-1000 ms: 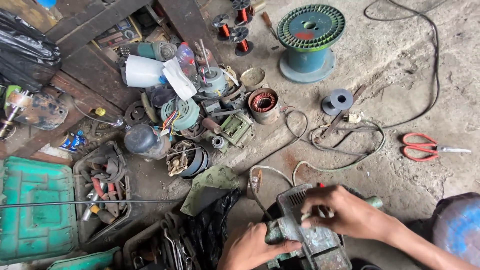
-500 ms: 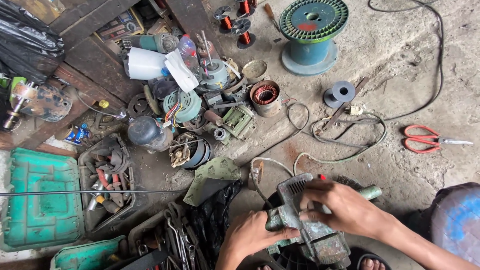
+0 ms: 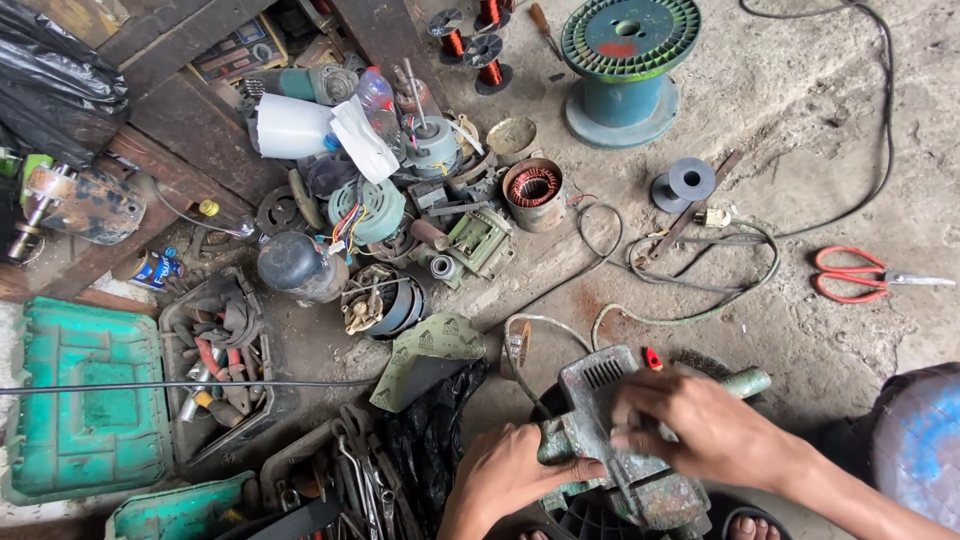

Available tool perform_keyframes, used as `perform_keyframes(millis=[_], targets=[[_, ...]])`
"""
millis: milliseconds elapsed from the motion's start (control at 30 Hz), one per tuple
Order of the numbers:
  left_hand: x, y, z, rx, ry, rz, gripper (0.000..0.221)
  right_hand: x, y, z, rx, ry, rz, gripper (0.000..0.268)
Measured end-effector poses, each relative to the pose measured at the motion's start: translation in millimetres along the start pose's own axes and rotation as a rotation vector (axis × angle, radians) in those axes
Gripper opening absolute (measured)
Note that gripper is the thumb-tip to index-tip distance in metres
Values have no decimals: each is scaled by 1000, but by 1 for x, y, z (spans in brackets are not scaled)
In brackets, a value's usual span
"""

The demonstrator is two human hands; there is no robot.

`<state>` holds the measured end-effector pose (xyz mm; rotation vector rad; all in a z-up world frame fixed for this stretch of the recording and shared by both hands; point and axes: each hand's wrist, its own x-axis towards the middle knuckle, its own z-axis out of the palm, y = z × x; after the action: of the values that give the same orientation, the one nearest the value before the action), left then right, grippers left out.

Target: Cleaning the exterior of a motor housing by scraping off dirt and debris using a small screwdriver.

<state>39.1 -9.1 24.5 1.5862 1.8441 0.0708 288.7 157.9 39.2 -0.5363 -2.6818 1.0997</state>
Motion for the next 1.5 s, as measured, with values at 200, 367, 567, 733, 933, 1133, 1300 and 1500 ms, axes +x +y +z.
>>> perform_keyframes(millis=[200,367,567,733,933,1133,1300,1500], targets=[[3,-3,7,60,2,-70,99,-9,0,-15,229,134,294,22],[-3,-4,17,22,9,-116,98,-14,16,-4,363,217,220,23],[-4,-18,52,-138,-56,-182,92,-16,13,6,334,216,172,20],[-8,-12,58,-161,-35,-222,94,-18,19,18,423,245,203,21],[-13,-1,41,-167,-118,-228,90,-27,35,32,576,300,235,15],[-14,-4,46,-121,-114,-247,95,-32,33,19,616,307,189,9],[-9,-16,64,-106,-92,-181,89,-31,30,9,594,328,246,17],[-11,-11,60,-107,-110,-198,92,-27,23,-1,433,310,110,15]])
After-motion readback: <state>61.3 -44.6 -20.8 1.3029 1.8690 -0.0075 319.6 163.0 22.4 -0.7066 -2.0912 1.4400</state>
